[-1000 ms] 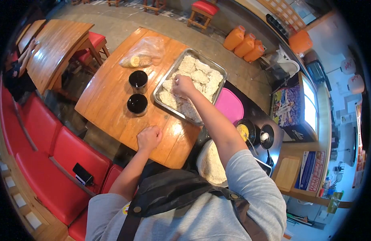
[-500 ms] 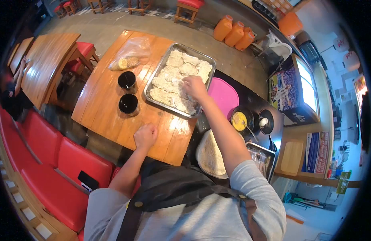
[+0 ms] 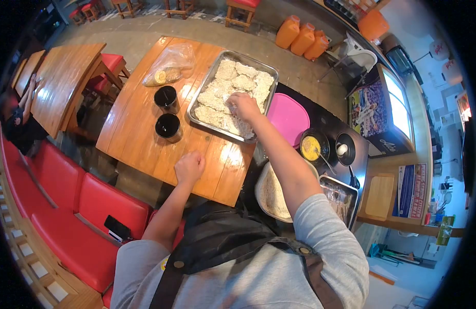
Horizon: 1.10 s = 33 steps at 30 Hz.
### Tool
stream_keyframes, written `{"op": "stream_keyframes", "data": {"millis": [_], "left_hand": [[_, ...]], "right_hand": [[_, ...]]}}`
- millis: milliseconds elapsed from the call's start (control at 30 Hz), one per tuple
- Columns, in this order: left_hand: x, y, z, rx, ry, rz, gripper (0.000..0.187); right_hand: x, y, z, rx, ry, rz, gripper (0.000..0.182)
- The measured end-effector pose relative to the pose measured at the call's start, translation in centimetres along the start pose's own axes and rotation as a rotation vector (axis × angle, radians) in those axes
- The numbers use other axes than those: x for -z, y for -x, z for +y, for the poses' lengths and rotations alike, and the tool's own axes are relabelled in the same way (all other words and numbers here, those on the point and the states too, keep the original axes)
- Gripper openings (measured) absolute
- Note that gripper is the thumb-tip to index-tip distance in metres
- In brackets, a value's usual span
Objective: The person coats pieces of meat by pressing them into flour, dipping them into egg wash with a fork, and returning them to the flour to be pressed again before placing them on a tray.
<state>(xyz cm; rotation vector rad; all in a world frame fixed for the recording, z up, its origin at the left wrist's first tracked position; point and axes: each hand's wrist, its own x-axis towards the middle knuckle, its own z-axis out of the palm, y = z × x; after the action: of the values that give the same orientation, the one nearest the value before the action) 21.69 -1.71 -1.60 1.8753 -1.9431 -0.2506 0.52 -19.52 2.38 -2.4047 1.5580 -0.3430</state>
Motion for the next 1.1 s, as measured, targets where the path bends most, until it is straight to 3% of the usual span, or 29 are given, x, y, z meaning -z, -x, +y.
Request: {"op": "stream_keyframes", "data": {"millis": [67, 133, 167, 300, 367, 500, 633, 733, 833, 900, 1033, 1100], "left_hand": [[0.1, 0.0, 0.1, 0.008, 0.038, 0.021, 0.02], [0.0, -0.1, 0.1, 0.012, 0.044, 0.015, 0.02], [0.0, -0.1, 0.0, 0.016, 0.05, 0.005, 0.021], [-0.2, 0.1, -0.2, 0.01, 0.047, -0.005, 0.021], [-0.2, 0.0, -0.2, 0.018, 0.035, -0.02, 0.021], [-0.2, -0.1, -0.2, 0.003, 0.038, -0.055, 0.019], [-0.4, 0.2, -0.6, 0.033, 0.081, -0.08, 0.018], [-0.6, 0.3, -0.9, 0.032, 0.174, -0.043, 0.018], [-0.6, 0.3, -0.9, -0.017, 0.24, 0.038, 0.019], [-0.4, 0.2, -0.8, -0.043, 0.249, 0.059, 0.019], [-0.8, 0.1, -1.3, -0.014, 0.319, 0.001, 0.021], [-1.7, 0.2, -1.9, -0.033, 0.294, 0.016, 0.022]], "right_hand": [[0.2, 0.1, 0.0, 0.014, -0.034, 0.019, 0.037], [0.1, 0.1, 0.6, -0.061, -0.26, 0.245, 0.029], [0.2, 0.1, 1.2, -0.061, -0.259, 0.247, 0.029], [3.3, 1.8, 3.2, -0.304, -0.472, 0.466, 0.017], [5.1, 4.6, 4.2, -0.354, -0.47, 0.548, 0.02], [6.9, 13.7, 4.1, -0.535, -0.33, 0.477, 0.032], [4.4, 25.6, 4.6, -0.62, -0.216, 0.052, 0.03], [2.8, 32.5, 3.2, -0.585, -0.144, 0.162, 0.034], [2.4, 35.0, 2.1, -0.712, -0.099, 0.061, 0.05], [1.7, 35.6, 1.8, -0.72, -0.263, 0.008, 0.062], [0.0, 35.8, 1.6, -0.69, -0.149, 0.022, 0.062], [-0.1, 36.1, 3.0, -0.682, -0.201, -0.075, 0.059]]}}
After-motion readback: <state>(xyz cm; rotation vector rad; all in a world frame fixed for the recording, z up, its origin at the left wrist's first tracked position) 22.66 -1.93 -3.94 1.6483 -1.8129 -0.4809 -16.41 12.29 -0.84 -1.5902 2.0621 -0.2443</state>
